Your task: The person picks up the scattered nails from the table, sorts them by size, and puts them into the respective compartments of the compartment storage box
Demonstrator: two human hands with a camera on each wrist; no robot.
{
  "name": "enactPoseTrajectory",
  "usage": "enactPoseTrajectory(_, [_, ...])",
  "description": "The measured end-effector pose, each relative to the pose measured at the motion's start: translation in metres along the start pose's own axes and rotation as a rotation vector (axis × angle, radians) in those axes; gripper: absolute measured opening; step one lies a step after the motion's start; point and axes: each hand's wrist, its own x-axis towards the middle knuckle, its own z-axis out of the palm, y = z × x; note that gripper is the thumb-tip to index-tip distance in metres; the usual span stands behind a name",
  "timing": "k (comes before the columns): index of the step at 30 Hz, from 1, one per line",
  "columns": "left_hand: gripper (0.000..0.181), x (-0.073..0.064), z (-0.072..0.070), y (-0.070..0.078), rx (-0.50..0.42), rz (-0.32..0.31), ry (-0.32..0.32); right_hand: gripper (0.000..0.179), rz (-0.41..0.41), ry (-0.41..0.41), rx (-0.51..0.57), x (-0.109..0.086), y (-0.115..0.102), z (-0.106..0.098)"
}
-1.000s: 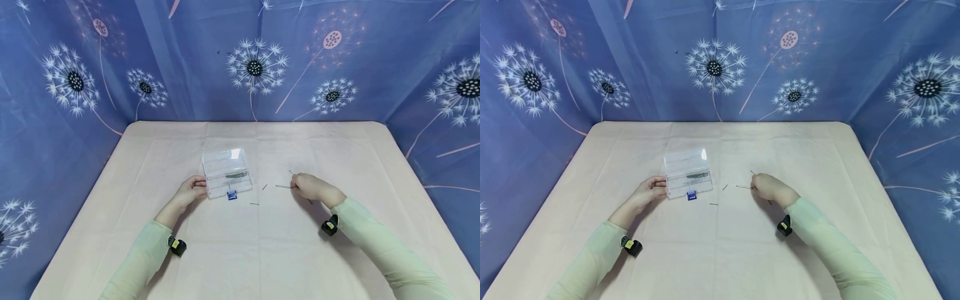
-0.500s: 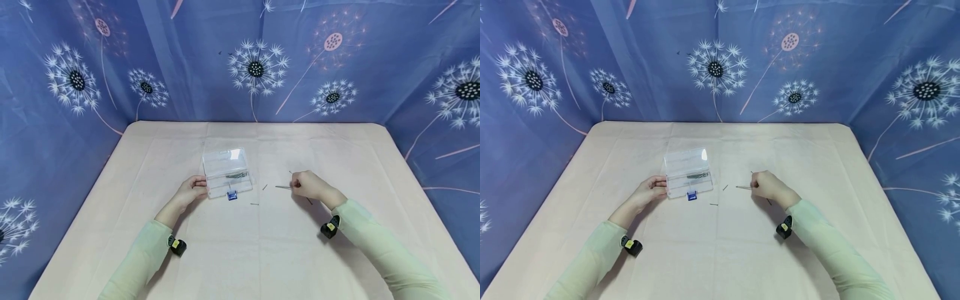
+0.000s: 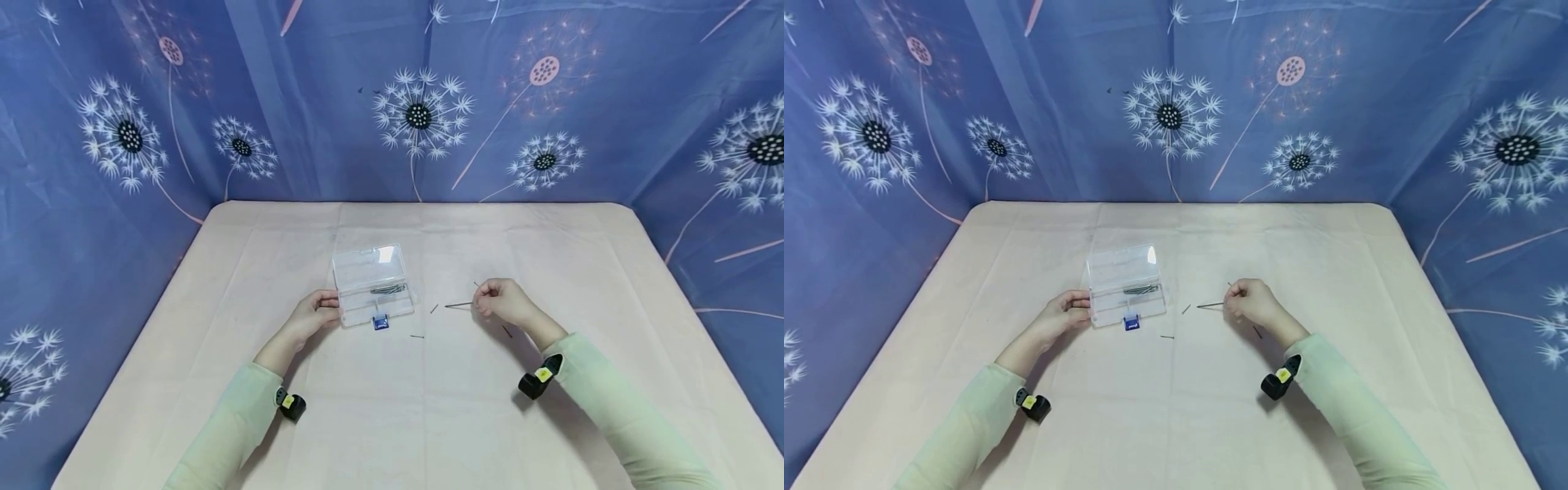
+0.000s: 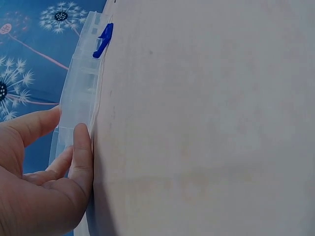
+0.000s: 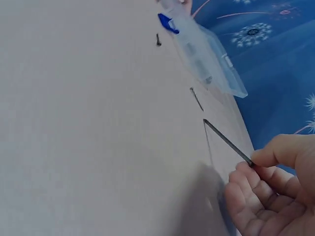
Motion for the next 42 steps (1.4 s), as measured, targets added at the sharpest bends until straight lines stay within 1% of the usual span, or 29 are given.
enactPoseTrajectory(2, [0.049,0.0,0.0,0.0,-0.004,-0.002,0.004,0.016,0.026,0.011,0.068,0.0,0.0,0.002])
enactPoseTrajectory(5, [0.049,0.0,0.0,0.0,-0.006,-0.003,0.007,0.018,0.044,0.024,0.128,0.0,-0.001,0.005])
enactPoseTrajectory(7, [0.049,0.0,0.0,0.0,-0.005,-0.005,0.008,0.02,0.047,0.032,0.148,0.0,-0.003,0.006])
enactPoseTrajectory(13, [0.049,-0.001,-0.001,-0.002,-0.011,-0.006,0.005,0.022,0.037,0.058,0.207,0.005,-0.011,0.015])
enactPoseTrajectory(20, [0.049,-0.002,0.0,-0.002,-0.02,0.011,0.001,0.025,-0.02,0.07,0.268,0.016,-0.023,0.03])
enactPoseTrajectory(25, [0.051,-0.002,0.0,-0.002,-0.024,0.015,-0.002,0.023,-0.044,0.071,0.286,0.024,-0.032,0.039])
enactPoseTrajectory(29, [0.05,-0.001,0.0,-0.002,-0.028,0.014,0.001,0.021,-0.044,0.076,0.294,0.031,-0.042,0.048])
enactPoseTrajectory(42, [0.049,0.001,0.0,0.0,-0.015,0.004,-0.001,0.015,-0.027,0.063,0.23,0.053,-0.063,0.076])
